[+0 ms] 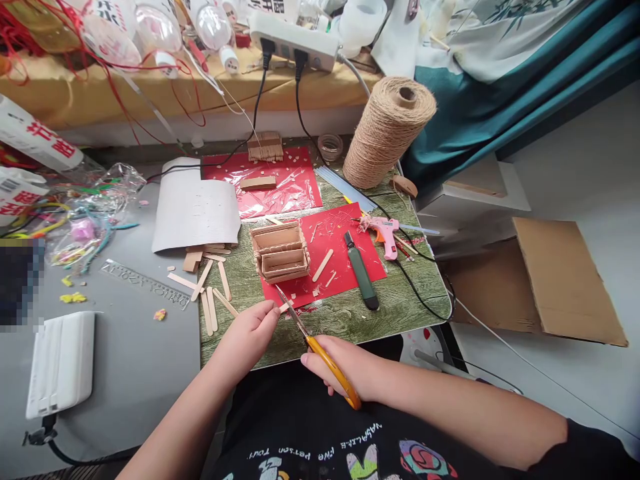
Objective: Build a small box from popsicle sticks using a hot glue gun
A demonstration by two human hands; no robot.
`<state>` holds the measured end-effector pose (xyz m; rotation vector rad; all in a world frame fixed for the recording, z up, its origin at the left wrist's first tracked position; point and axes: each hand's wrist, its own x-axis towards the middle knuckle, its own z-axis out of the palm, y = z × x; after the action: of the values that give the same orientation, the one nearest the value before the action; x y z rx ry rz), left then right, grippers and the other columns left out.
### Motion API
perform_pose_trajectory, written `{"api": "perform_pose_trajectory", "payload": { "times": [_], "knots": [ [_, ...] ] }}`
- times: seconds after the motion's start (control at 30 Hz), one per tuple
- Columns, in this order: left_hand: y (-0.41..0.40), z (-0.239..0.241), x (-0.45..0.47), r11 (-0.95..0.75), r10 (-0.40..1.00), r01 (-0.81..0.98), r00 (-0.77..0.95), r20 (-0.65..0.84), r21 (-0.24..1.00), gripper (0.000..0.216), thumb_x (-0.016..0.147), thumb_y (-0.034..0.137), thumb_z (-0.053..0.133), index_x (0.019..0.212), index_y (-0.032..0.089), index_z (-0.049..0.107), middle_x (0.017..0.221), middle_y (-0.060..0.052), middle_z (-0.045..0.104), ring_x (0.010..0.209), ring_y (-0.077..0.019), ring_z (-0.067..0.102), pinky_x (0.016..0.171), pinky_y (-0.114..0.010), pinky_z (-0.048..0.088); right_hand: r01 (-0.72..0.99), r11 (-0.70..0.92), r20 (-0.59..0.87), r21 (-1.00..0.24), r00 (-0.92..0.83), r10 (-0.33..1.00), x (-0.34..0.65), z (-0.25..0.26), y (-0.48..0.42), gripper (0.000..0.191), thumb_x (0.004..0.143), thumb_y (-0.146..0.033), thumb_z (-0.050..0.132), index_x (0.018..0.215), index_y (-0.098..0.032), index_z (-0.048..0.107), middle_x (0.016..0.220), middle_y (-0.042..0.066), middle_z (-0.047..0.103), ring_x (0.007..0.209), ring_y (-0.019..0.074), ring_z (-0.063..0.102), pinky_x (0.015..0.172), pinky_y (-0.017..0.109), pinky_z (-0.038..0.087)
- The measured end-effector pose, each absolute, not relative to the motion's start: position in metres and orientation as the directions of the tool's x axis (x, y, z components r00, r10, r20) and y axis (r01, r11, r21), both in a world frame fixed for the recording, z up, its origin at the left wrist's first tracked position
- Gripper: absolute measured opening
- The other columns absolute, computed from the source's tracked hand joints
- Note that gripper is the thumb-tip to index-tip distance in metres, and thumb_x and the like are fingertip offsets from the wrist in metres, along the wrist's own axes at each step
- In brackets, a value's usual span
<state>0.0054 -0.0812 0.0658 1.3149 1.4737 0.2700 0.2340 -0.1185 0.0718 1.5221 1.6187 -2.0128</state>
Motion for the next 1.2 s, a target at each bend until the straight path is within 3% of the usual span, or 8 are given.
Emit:
{"api": "perform_pose_trajectory", "payload": {
  "times": [0.17, 0.3, 0.4, 0.67, 0.93, 1.2],
  "knots": [
    [-0.080, 0.067, 0.006, 0.375, 0.796, 0.575, 0.202, -0.571, 0.727, 0.042, 0.099, 0.057, 0.044, 0.074, 0.024, 0.042, 0.071, 0.002, 0.041, 0.069, -0.0189, 0.044, 0.065, -0.029, 0.034, 0.678, -0.435, -0.790, -0.592, -0.382, 0.480, 0.229, 0.060, -0.126, 0.020, 0.098, -0.039, 0.053, 0.085, -0.023, 0.051, 0.057, -0.004, 0.055, 0.053, 0.0154, 0.056, 0.055, 0.028, 0.036],
    [-0.078, 0.067, 0.008, 0.378, 0.787, 0.589, 0.202, -0.583, 0.715, 0.039, 0.098, 0.055, 0.045, 0.075, 0.024, 0.044, 0.072, 0.002, 0.042, 0.071, -0.0196, 0.045, 0.066, -0.029, 0.034, 0.667, -0.584, -0.884, -0.463, -0.295, 0.364, 0.224, 0.036, -0.138, 0.009, 0.086, -0.031, 0.059, 0.090, -0.024, 0.056, 0.054, -0.004, 0.055, 0.044, 0.0184, 0.058, 0.047, 0.028, 0.039],
    [-0.077, 0.068, 0.011, 0.386, 0.789, 0.596, 0.182, -0.587, 0.704, 0.038, 0.097, 0.054, 0.044, 0.074, 0.024, 0.043, 0.071, 0.002, 0.042, 0.069, -0.0194, 0.045, 0.065, -0.029, 0.034, 0.645, -0.646, -0.911, -0.408, -0.245, 0.331, 0.222, 0.022, -0.142, 0.014, 0.079, -0.029, 0.059, 0.092, -0.025, 0.059, 0.052, -0.004, 0.055, 0.042, 0.0218, 0.060, 0.041, 0.028, 0.042],
    [-0.075, 0.064, 0.010, 0.431, 0.778, 0.571, 0.157, -0.608, 0.699, 0.037, 0.094, 0.052, 0.046, 0.071, 0.024, 0.042, 0.066, 0.003, 0.041, 0.064, -0.0182, 0.042, 0.060, -0.029, 0.033, 0.606, -0.696, -0.923, -0.385, -0.247, 0.296, 0.219, 0.011, -0.141, 0.017, 0.076, -0.027, 0.058, 0.093, -0.026, 0.059, 0.048, -0.005, 0.051, 0.037, 0.0231, 0.059, 0.037, 0.029, 0.047],
    [-0.075, 0.061, 0.007, 0.465, 0.773, 0.514, 0.161, -0.613, 0.721, 0.035, 0.092, 0.049, 0.048, 0.069, 0.024, 0.040, 0.064, 0.004, 0.040, 0.060, -0.0163, 0.039, 0.057, -0.028, 0.030, 0.628, -0.679, -0.924, -0.380, -0.222, 0.312, 0.216, 0.017, -0.139, 0.015, 0.080, -0.030, 0.057, 0.093, -0.025, 0.060, 0.047, -0.004, 0.051, 0.035, 0.0226, 0.059, 0.035, 0.028, 0.044],
    [-0.074, 0.056, 0.008, 0.493, 0.754, 0.500, 0.163, -0.636, 0.712, 0.028, 0.091, 0.042, 0.047, 0.071, 0.024, 0.043, 0.065, 0.004, 0.039, 0.062, -0.0165, 0.039, 0.057, -0.027, 0.029, 0.627, -0.686, -0.929, -0.369, -0.230, 0.289, 0.216, 0.020, -0.135, 0.014, 0.074, -0.027, 0.057, 0.087, -0.025, 0.059, 0.047, -0.004, 0.050, 0.037, 0.0244, 0.060, 0.035, 0.030, 0.044]
  ]
}}
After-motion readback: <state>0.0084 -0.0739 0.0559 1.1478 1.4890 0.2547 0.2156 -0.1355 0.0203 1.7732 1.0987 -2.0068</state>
